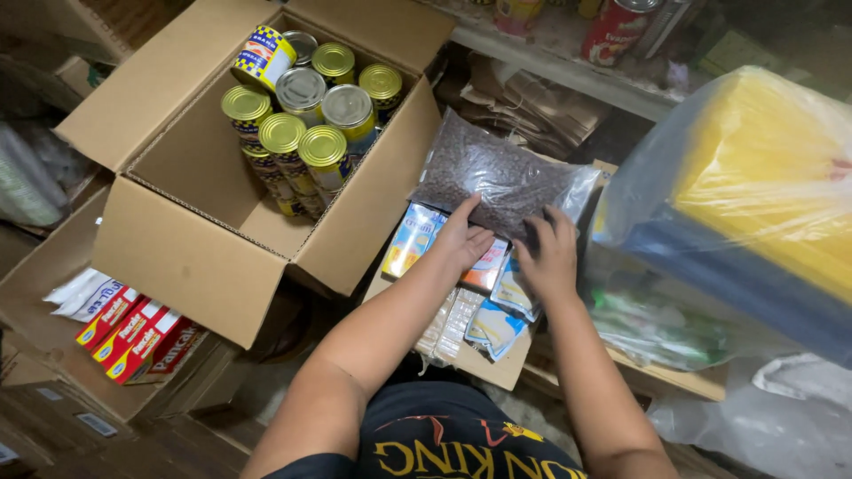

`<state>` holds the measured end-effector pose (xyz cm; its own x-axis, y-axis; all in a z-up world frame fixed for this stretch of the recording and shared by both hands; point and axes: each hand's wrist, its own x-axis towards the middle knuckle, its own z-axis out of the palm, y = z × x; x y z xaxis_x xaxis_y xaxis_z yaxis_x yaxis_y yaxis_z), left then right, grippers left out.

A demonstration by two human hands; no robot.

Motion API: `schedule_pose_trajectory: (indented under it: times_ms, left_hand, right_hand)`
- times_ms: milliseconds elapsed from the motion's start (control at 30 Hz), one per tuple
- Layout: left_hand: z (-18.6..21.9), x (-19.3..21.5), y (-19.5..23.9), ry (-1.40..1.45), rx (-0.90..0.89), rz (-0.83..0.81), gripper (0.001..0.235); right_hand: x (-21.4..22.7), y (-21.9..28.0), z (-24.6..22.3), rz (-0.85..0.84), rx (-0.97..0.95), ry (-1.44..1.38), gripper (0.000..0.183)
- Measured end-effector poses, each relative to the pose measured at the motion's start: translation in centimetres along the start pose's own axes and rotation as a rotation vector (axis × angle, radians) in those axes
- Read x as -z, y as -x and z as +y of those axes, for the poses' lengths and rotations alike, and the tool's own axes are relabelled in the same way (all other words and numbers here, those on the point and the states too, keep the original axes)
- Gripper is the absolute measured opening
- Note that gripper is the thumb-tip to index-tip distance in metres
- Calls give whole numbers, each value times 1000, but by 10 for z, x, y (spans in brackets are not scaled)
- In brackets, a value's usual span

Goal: Organize various canned goods and pantry items into boxes in a storage area.

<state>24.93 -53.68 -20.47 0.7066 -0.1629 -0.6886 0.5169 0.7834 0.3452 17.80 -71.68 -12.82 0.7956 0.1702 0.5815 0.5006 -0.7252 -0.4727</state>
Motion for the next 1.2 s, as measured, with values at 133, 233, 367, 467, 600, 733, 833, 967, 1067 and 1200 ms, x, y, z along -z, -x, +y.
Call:
schedule_pose_trajectory:
  times_ms: [133,233,367,467,600,733,833,967,1067,1200]
  left_hand:
    - [-5,-3,-21,0,-29,10,71]
    - [-9,-16,-16,10,-170,25,60]
    - [-1,-32,2,65,-231,72,56]
    - [12,-42,15,46,-157,90,58]
    - [22,-52,20,12,-77,98,59]
    - [21,-48,5,62,-106,52,59]
    - [24,-51,11,108,-229,27,61]
    - [19,-50,20,254,-319,-51,64]
    - [14,-48,31,319,-336,-115,63]
    - [16,-44,30,251,-382,-160,62]
  right_hand:
    - [7,5,-4,-29,-50,-25,48]
    - [7,8,-5,-13,-94,-30,49]
    - [9,11,-9,6,-152,-73,63]
    - [12,8,-15,-29,-156,-48,72]
    - [16,-6,-22,-16,-102,27,75]
    - [17,-18,-11,28,-23,55,65]
    - [20,-24,-15,81,68,62,56]
    - [28,-26,-41,121,171,39,47]
    - [30,-22,-59,78,197,35,43]
    - [32,-15,-65,-8,200,7,38]
